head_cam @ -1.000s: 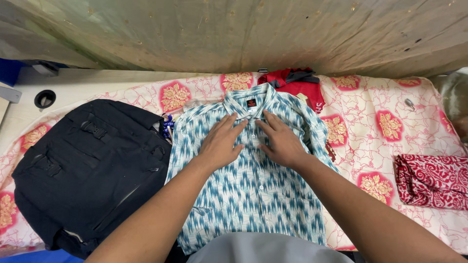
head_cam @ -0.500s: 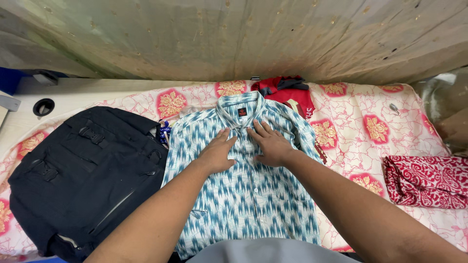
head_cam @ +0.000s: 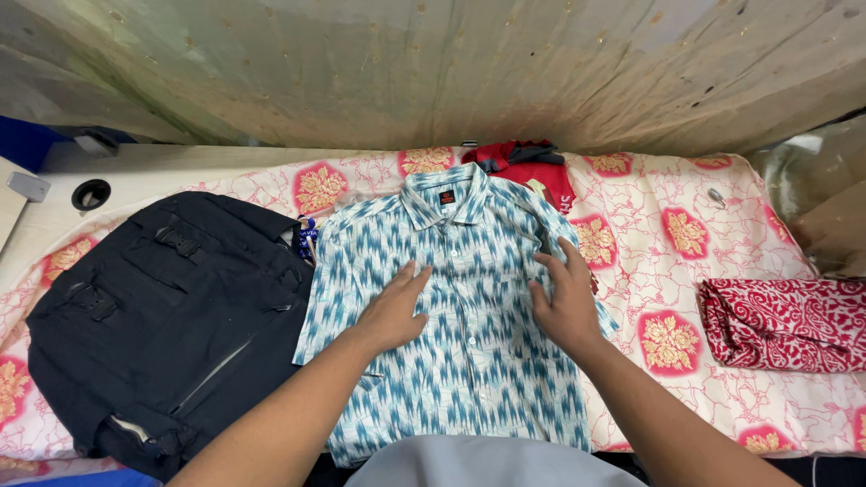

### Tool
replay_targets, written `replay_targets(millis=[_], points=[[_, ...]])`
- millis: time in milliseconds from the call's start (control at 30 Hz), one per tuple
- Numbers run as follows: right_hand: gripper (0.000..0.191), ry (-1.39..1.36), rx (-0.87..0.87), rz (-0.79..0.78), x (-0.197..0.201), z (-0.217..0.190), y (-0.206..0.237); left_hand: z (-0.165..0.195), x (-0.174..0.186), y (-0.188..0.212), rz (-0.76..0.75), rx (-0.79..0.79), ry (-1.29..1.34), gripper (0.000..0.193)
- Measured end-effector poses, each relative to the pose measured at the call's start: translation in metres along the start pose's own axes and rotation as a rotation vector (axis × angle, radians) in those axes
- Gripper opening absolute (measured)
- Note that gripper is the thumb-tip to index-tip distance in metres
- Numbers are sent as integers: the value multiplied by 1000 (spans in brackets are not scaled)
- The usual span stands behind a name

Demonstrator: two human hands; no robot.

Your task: The person folds a red garment in half and smooths it on the bed, then picks up a blue patterned shirt, unfolds and spreads it out, and folds it while aligning the sleeves. A black backpack and other clothing items sit on the bed beside them.

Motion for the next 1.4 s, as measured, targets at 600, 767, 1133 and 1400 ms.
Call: replay_targets(millis=[600,767,1133,1400], points=[[74,222,-370,-285,-25,98,9,26,-32,20,-281,113,-329,94],[59,67,-445,-248,-17,123,22,18,-43,15,-311,171,-362,81],[24,-604,-599,101,45,172,18,28,-42,15,-278,283,-356,75],[19,-595,-468,310,74,173,-11,34,-38,17,-299,327,-362,73]])
Point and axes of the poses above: each hand's wrist, its own y-axis away from the middle knuckle, its own x-axis out of the back of the hand, z = x × y, the point moved 1 cm from there along -y, towards the middle knuckle, and after that the axes turned 8 degrees about y, right-handed, at the moved point
